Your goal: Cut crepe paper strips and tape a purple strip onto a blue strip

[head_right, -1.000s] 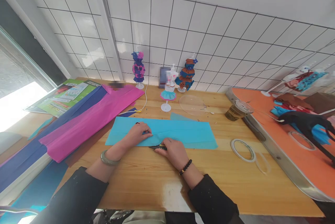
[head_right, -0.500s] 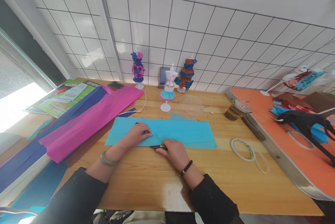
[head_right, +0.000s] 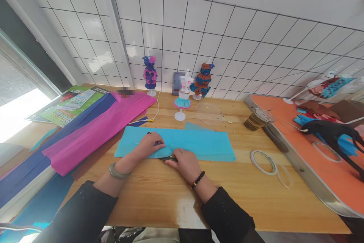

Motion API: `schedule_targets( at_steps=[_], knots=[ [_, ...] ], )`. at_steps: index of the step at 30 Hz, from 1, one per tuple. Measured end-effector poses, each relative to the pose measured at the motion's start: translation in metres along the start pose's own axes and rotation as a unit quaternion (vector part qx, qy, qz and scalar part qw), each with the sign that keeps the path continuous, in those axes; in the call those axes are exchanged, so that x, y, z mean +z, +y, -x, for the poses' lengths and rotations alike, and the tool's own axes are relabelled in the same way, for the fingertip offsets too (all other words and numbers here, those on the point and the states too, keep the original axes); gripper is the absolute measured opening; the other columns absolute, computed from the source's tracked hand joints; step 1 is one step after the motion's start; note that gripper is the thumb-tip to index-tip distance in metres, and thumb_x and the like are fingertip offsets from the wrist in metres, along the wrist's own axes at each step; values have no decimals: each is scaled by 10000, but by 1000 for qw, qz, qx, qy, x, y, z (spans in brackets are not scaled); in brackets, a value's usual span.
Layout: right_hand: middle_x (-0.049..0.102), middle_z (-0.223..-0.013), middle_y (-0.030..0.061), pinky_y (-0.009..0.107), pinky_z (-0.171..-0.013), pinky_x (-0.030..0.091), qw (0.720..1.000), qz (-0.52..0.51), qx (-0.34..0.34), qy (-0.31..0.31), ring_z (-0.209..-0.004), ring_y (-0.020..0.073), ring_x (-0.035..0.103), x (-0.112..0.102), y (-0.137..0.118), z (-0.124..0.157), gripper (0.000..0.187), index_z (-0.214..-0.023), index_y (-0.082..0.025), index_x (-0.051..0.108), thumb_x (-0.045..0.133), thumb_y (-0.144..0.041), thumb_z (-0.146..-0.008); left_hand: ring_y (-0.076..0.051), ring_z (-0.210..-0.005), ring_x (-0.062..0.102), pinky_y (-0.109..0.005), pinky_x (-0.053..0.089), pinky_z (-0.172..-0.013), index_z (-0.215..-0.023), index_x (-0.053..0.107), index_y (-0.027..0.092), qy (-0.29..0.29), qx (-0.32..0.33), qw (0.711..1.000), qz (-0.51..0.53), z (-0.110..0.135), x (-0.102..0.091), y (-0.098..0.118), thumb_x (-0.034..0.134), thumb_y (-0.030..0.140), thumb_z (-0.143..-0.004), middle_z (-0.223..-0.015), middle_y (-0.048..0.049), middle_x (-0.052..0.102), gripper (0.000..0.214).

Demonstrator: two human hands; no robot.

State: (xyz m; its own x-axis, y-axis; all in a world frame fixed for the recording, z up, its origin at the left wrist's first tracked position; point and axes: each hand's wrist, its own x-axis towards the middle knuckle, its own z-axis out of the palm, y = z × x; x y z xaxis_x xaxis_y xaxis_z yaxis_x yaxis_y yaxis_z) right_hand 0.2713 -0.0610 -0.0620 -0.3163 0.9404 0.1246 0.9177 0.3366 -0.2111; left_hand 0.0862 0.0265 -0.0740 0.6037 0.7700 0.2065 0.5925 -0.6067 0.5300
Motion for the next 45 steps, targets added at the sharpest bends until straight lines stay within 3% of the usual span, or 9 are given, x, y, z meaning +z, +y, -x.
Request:
schedule_targets(
  at_steps=[45],
  knots=[
    [647,-719,25,252,-542,336,1000,13,-22,6,-675,155,601,2,-5,-2,415,-783,-188,590,420,-566,-805,-150,-782,513,-267,358,-731,-779,636,202,-5,-1,1000,-1,0,0,0,592,351,-764,-748,1,603,156]
  ],
)
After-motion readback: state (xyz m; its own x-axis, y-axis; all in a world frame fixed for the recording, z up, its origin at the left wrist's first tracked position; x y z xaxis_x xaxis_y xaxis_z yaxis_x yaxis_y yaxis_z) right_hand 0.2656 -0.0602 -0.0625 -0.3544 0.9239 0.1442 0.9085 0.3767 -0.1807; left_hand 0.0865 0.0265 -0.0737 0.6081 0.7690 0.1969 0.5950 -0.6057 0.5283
